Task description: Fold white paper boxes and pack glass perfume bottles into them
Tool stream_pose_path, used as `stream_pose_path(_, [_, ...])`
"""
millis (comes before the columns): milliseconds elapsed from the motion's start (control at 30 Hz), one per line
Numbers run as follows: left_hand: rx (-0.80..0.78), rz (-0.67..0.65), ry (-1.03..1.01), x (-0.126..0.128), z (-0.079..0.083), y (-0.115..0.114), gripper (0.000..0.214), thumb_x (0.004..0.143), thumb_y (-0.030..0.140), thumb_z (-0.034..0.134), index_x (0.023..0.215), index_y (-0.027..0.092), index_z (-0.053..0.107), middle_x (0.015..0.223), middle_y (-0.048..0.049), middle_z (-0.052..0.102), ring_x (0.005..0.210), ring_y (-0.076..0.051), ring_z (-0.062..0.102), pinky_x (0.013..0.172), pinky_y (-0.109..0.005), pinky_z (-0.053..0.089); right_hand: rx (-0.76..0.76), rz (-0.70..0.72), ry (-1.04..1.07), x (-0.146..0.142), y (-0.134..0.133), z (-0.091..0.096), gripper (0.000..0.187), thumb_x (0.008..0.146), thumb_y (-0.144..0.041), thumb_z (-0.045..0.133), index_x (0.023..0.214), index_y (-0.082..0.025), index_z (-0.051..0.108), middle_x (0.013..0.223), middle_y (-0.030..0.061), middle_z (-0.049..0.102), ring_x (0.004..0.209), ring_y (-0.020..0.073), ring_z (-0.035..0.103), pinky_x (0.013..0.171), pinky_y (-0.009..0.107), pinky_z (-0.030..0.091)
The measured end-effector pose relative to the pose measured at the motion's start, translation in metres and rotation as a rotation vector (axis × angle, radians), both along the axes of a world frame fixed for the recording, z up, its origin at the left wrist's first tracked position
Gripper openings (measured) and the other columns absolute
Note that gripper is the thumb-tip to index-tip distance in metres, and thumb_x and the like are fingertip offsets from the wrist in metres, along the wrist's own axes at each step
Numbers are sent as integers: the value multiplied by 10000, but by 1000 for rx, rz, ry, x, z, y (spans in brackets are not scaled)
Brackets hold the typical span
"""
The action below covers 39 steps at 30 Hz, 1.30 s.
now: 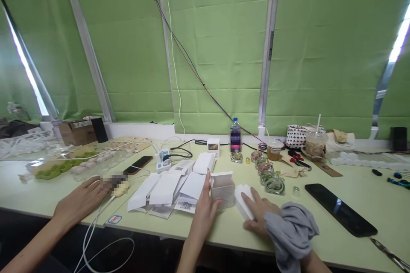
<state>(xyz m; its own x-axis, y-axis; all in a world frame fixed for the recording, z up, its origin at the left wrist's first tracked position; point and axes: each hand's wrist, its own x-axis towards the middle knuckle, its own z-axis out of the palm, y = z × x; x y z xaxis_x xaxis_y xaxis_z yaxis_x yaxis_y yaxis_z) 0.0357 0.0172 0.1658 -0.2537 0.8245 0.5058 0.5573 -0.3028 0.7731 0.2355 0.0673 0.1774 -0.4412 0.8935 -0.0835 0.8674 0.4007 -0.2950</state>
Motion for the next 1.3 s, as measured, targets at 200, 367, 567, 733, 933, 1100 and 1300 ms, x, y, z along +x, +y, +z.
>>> stream_pose_path(200, [51,9,-8,5,1,-6,849,807,226,605,1478,314,92,1538,-82,265,1429,-262,230,1154,-494,216,106,-19,137,14,8,17,619,789,-343,578,1387,-212,484,1414,198,410,1133,422,496,909,532,414])
stream_pose_path(367, [223,130,228,17,-4,-10,798,852,242,594,1468,327,93,1535,-95,227,1454,-278,122,1145,-552,227,113,-53,430,52,8,49,633,917,-572,308,1444,-228,376,1380,129,430,1145,324,502,958,457,438])
stream_pose_path(567, [574,91,142,51,6,-28,607,821,122,617,1331,356,387,1260,-60,528,1269,-245,460,1081,-454,380,-467,71,1247,68,-13,74,622,892,-623,405,1343,-202,484,1243,121,573,983,267,574,792,403,546])
stream_pose_path(733, [220,-184,-537,78,34,-40,709,786,452,660,1380,284,311,1356,-105,474,1262,-278,479,1087,-445,381,-721,256,1375,56,-18,66,607,863,-642,457,1226,-181,612,1019,126,687,918,273,621,788,427,531])
stream_pose_path(933, [37,-397,-893,76,66,-51,1206,607,568,778,1458,375,-55,1439,-139,399,1146,-307,570,965,-454,473,-574,446,1138,47,-29,72,497,926,-487,469,1397,-330,445,1476,23,382,1268,268,427,1013,423,400])
stream_pose_path(1100, [12,-370,-872,69,68,-54,1171,602,532,793,1458,386,6,1333,-103,524,1125,-281,579,930,-393,478,-403,609,950,41,-37,82,500,919,-485,494,1395,-335,458,1469,18,372,1391,256,241,1144,391,172])
stream_pose_path(1300, [69,-304,-888,71,66,-55,1222,569,469,826,1450,382,-17,1289,-122,528,1129,-299,584,903,-407,505,-574,675,995,38,-34,74,649,794,-532,666,1387,-382,448,1500,7,282,1421,266,161,1101,366,272])
